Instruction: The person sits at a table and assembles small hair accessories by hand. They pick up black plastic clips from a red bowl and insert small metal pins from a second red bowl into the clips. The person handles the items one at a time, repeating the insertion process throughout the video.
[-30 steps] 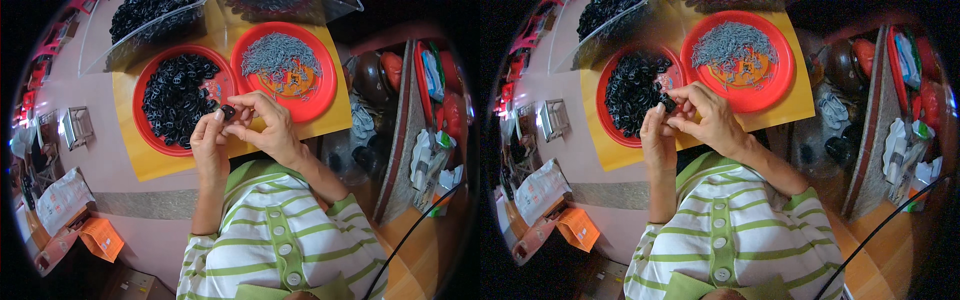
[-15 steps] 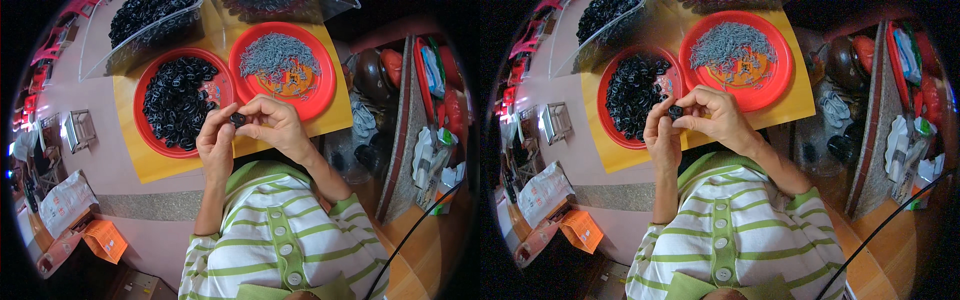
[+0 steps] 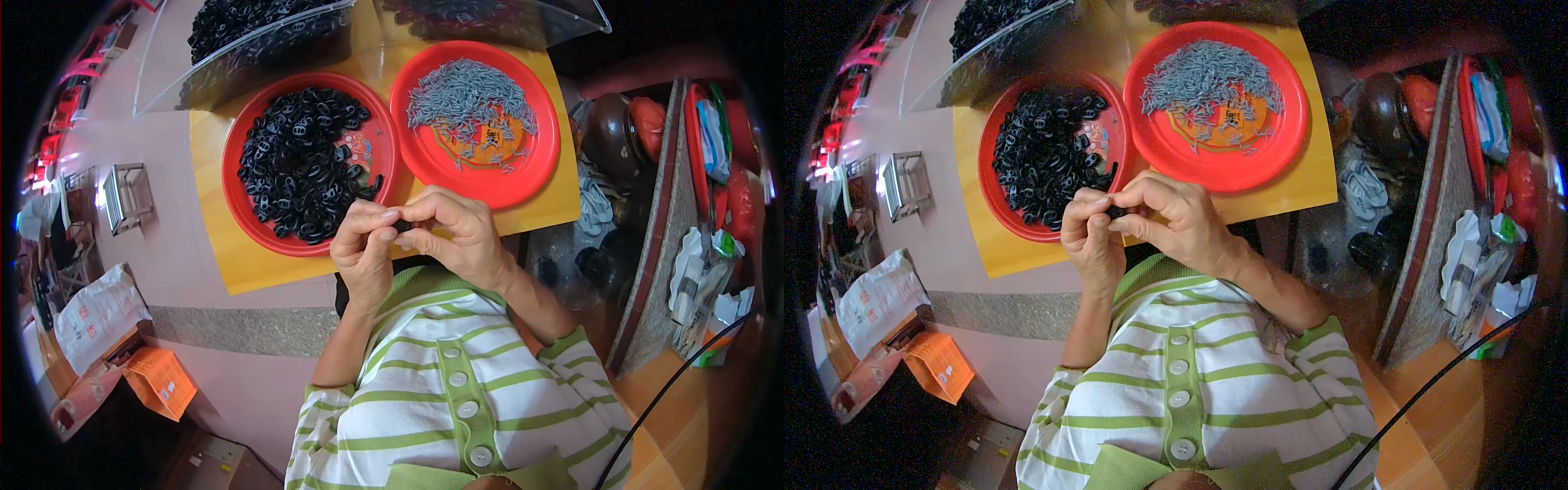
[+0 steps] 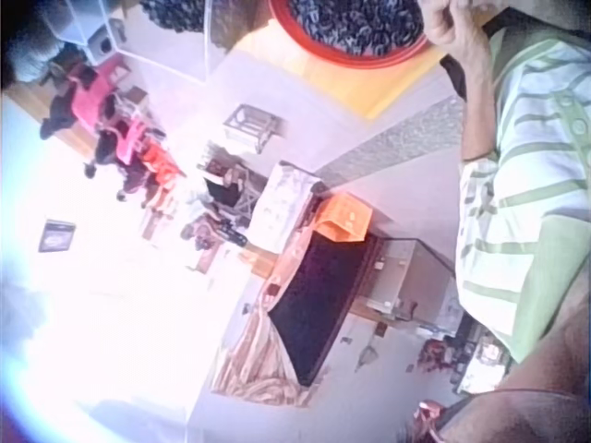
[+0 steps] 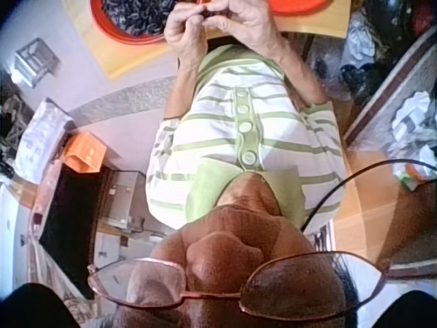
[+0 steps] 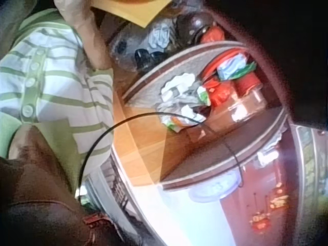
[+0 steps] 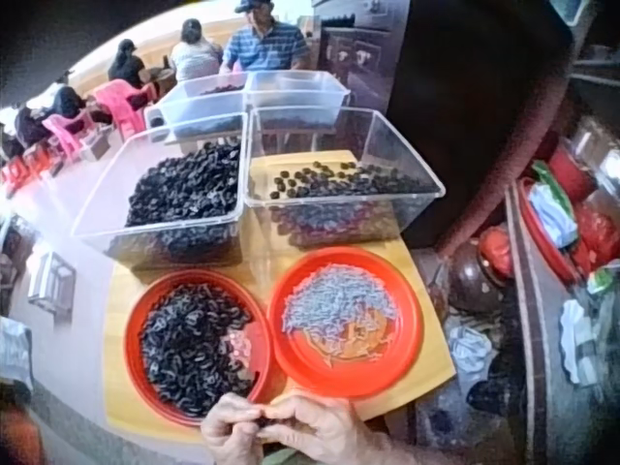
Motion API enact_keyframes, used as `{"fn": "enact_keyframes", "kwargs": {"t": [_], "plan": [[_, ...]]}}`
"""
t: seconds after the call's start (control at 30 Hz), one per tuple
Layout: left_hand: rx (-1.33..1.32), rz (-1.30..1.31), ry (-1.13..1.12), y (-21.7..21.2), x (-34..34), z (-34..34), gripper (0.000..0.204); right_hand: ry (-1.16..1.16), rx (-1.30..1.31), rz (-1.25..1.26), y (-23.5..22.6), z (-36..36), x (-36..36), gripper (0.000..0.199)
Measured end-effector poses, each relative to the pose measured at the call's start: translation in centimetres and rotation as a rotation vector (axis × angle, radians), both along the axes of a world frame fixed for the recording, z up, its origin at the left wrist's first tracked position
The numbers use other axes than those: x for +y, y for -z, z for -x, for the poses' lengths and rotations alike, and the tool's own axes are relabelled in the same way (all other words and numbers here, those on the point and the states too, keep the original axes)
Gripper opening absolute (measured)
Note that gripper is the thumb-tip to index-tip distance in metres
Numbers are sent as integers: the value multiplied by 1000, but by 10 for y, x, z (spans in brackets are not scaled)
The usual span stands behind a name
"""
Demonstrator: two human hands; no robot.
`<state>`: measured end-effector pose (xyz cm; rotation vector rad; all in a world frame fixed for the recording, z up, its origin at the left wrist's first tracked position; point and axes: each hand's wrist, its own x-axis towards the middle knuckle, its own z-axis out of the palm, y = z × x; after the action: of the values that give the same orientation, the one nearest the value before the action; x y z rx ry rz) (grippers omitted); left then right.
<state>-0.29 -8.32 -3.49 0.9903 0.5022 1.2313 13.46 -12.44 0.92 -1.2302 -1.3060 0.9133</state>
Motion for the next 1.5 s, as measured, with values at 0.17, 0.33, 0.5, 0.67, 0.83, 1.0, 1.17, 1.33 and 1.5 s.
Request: {"fn": "enact_keyframes", "kwargs": {"t": [0.17, 0.33, 0.5, 0.67, 0.83, 1.0, 1.17, 1.33, 1.5], "plan": [[60, 9, -34, 0, 3, 4, 14, 2, 111, 93, 7, 3, 3, 18], [439, -154, -49, -14, 33, 3, 24, 64, 153, 173, 6, -14, 25, 20], [1002, -530, -267, -20, 72, 13, 29, 522, -183, -114, -53, -82, 71, 16], [1272, -679, -295, -20, 84, 10, 20, 745, -574, -251, -81, -160, 112, 36], [1368, -638, -328, -19, 82, 2, 21, 792, -684, -238, -67, -164, 113, 44], [1368, -660, -325, -16, 83, 2, 21, 415, -639, -149, -25, -123, 64, 9], [1375, -645, -271, -17, 85, 2, 21, 147, -582, 228, 12, -87, 13, 10], [1342, -621, -239, -17, 86, 4, 20, 227, -640, 206, 25, -70, 3, 14], [1363, -639, -213, -18, 89, 8, 21, 204, -802, 136, 23, -65, 7, 11]]}}
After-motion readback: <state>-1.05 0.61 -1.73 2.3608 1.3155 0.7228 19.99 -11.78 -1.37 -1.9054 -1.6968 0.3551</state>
